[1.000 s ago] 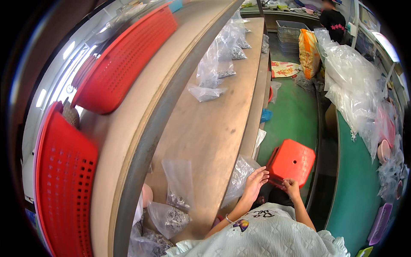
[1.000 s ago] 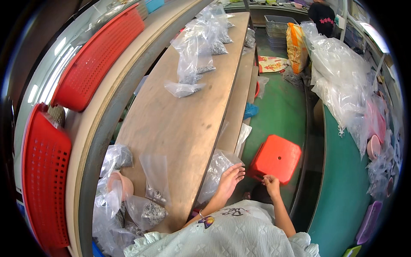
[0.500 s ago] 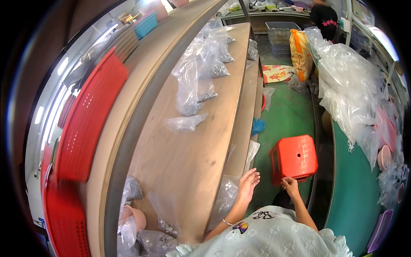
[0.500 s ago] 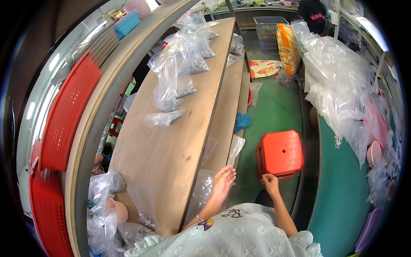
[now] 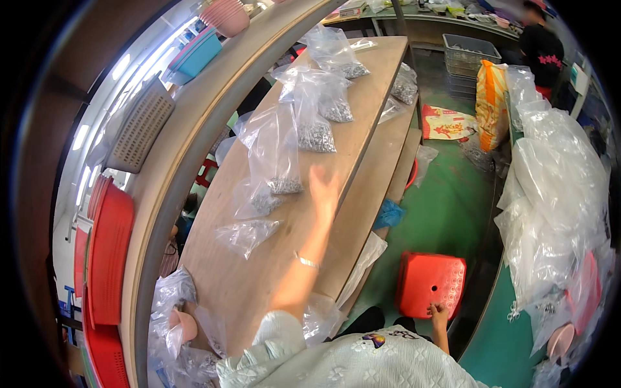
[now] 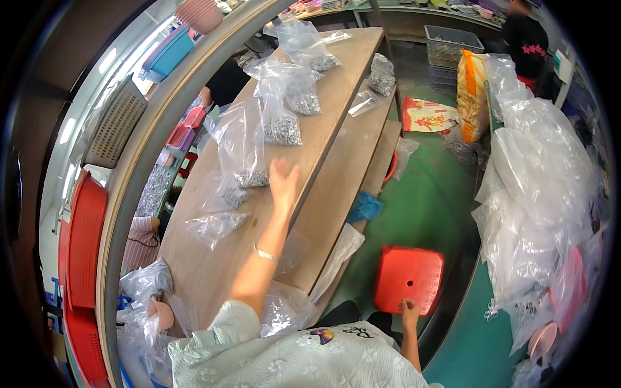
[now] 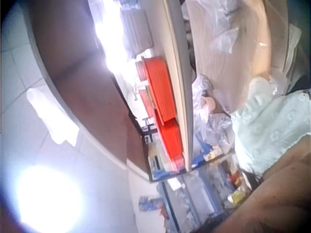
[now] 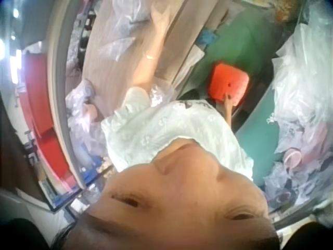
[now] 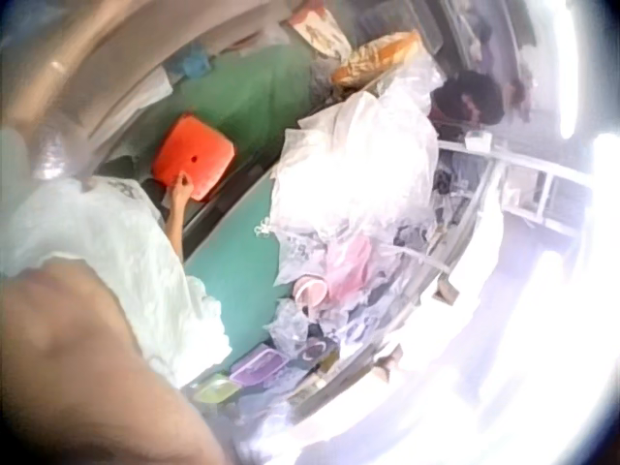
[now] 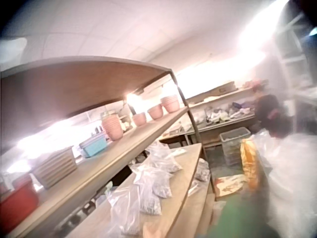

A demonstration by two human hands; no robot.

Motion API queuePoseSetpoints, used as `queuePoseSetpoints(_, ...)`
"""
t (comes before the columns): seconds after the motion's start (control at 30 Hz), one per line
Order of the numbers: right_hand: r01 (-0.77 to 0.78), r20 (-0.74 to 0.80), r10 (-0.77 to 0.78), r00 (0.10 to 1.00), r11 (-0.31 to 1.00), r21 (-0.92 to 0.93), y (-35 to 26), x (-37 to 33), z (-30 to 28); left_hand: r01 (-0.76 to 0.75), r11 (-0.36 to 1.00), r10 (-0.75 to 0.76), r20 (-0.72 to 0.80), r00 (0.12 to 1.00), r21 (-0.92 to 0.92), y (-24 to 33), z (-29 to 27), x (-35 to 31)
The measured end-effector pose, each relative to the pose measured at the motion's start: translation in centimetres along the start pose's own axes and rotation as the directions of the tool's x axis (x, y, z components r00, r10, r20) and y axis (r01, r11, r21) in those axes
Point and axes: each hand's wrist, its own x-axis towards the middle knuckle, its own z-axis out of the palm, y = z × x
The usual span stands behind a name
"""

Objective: The person handles small metallic components on a green worktable, placing them into clear plastic bags and resealing them. They wipe the table surface with a cloth, move bags between the table and a nearby shelf, and continue sorting and bagging components.

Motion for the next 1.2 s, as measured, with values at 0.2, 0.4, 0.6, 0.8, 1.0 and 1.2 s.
queuePoseSetpoints(0.2, -0.112, 0.012, 0.112, 0.994, 0.994, 0.0, -1.5, 1.8, -0.3, -0.156, 0.813, 0.261, -0.113, 0.959, 0.561, 1.2, 6.0, 12.7)
queuePoseSetpoints(0.4, -0.151, -0.109, 0.148, 0.983, 0.988, -0.022, -1.6, 2.5, -1.0, -0.126, 0.78, 0.358, -0.272, 0.894, 0.613, -0.5, 6.7, 19.1)
queuePoseSetpoints(0.6, -0.158, -0.114, 0.157, 0.981, 0.987, 0.005, -1.3, 3.8, 0.8, -0.184, 0.935, 0.308, -0.435, 0.846, 0.304, -4.0, 5.6, 20.7)
queuePoseSetpoints(0.8, -0.17, -0.121, 0.165, 0.979, 0.985, -0.031, -1.7, 4.2, 2.6, -0.018, 0.99, -0.044, -0.438, 0.898, -0.138, -2.6, 3.5, 19.8)
queuePoseSetpoints(1.0, -0.182, -0.11, 0.179, 0.978, 0.983, -0.021, -2.2, 4.7, 3.5, -0.076, 0.948, -0.077, -0.453, 0.888, -0.31, -1.4, 2.6, 19.3)
queuePoseSetpoints(1.2, -0.184, -0.1, 0.18, 0.979, 0.982, -0.039, -1.9, 4.8, 3.9, -0.042, 0.836, -0.215, -0.396, 0.893, -0.547, 0.3, 2.2, 17.4)
